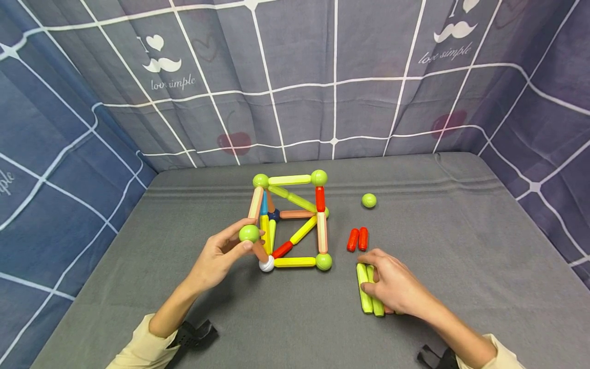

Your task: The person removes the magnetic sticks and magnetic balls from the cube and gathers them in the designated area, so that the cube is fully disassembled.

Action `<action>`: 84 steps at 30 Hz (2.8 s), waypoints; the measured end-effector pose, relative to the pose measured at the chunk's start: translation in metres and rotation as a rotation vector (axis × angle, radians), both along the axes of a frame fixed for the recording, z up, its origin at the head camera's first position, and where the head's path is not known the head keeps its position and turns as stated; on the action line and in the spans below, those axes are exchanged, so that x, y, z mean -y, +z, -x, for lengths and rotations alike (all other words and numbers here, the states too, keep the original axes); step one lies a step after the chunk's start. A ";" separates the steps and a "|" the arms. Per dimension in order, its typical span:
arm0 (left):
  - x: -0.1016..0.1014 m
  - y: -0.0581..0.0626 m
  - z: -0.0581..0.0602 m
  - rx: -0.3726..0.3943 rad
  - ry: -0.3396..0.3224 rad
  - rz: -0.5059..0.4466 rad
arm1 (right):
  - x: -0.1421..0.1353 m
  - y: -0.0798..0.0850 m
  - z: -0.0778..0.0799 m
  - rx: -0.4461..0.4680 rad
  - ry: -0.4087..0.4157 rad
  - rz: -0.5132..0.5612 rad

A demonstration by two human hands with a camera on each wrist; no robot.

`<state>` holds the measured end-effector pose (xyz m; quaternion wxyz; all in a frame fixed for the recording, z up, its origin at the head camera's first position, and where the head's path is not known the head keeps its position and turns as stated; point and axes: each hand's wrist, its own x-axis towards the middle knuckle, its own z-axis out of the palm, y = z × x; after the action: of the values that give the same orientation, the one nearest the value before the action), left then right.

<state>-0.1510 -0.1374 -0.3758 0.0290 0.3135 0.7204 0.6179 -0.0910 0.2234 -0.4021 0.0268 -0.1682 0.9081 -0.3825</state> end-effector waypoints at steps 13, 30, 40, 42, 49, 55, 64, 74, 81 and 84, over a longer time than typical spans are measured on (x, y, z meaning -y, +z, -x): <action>0.001 -0.001 0.000 0.006 0.008 0.001 | -0.003 -0.003 0.000 -0.076 0.054 0.028; 0.000 -0.001 0.000 0.014 0.001 -0.008 | -0.003 0.007 0.005 -0.092 0.034 0.063; 0.002 -0.001 0.000 0.015 -0.001 -0.017 | 0.026 0.044 0.052 -0.062 -0.031 0.158; 0.001 -0.001 0.000 0.016 -0.002 -0.019 | 0.033 0.048 0.064 -0.044 -0.027 0.182; -0.001 -0.001 0.000 0.019 -0.009 -0.018 | 0.052 0.054 0.094 -0.017 -0.047 0.310; -0.002 0.001 -0.001 0.024 -0.007 -0.012 | 0.060 0.051 0.100 -0.071 -0.045 0.320; 0.000 -0.001 -0.001 0.026 0.021 0.010 | 0.065 0.048 0.103 -0.134 -0.071 0.238; 0.000 -0.001 -0.002 0.020 0.031 0.022 | 0.063 0.046 0.102 -0.128 -0.068 0.246; 0.000 -0.001 -0.001 0.020 0.027 0.018 | 0.064 0.050 0.098 -0.135 -0.025 0.258; 0.000 -0.001 -0.001 0.020 0.023 0.017 | 0.064 0.052 0.097 -0.128 -0.037 0.250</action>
<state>-0.1501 -0.1377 -0.3766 0.0319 0.2986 0.7290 0.6152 -0.1883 0.1594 -0.3505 -0.0594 -0.1775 0.8561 -0.4818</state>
